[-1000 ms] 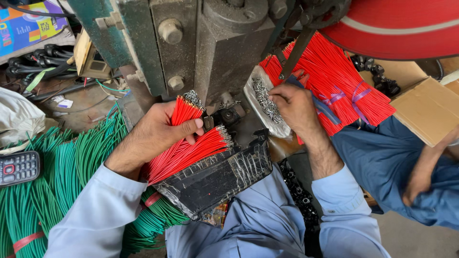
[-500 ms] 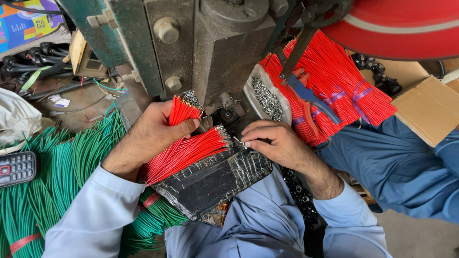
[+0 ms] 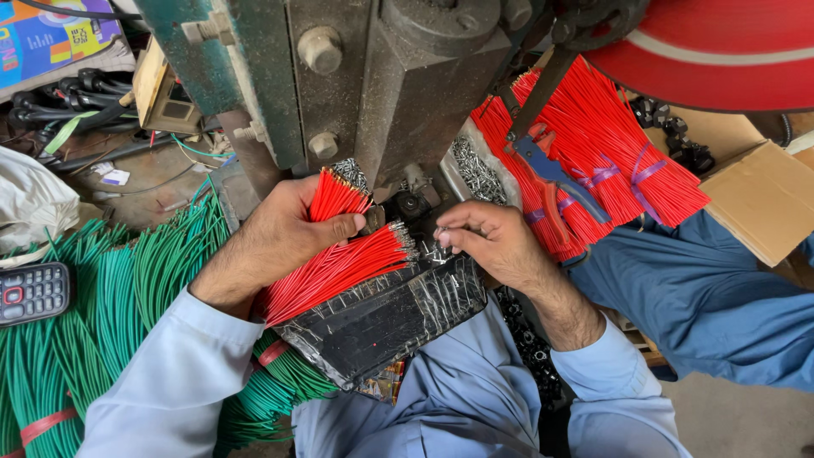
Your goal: The person holds a bundle of red insulated wires in one hand and picks metal terminal connectors with the other, inserting each wire end with a terminal into a crimping press and operating the machine to crimp the terminal onto the wire, placing finished wires aside and repeating the cycle.
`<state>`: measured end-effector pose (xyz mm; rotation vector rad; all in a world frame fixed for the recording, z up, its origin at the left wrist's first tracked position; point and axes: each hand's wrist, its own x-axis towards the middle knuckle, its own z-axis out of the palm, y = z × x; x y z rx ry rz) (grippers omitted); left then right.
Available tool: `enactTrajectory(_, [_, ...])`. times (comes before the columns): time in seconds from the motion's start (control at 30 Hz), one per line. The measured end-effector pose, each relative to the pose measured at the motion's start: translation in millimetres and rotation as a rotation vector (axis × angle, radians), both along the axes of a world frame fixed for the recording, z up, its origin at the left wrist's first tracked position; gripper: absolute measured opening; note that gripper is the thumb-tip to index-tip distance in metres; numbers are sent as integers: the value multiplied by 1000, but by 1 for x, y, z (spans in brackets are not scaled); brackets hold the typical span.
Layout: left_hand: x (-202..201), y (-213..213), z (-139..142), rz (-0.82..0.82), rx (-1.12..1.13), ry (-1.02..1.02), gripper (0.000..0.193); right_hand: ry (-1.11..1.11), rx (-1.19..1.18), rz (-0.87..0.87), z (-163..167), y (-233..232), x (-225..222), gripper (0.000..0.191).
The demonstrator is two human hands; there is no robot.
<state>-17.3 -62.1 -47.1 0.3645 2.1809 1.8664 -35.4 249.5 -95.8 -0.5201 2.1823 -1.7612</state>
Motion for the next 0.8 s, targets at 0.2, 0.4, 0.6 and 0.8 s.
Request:
enactTrajectory(0.2, [5, 2, 9, 0, 0, -21, 17, 411, 324, 56, 28, -3, 6, 16])
enactTrajectory(0.4, [6, 3, 11, 4, -10, -28, 17, 322, 404, -37, 29, -5, 5, 14])
enactTrajectory(0.6, [6, 5, 13, 0, -17, -14, 17, 259, 383, -68, 27, -6, 5, 12])
enactTrajectory(0.8, [7, 5, 15, 12, -27, -21, 17, 390, 313, -60, 24, -4, 4, 15])
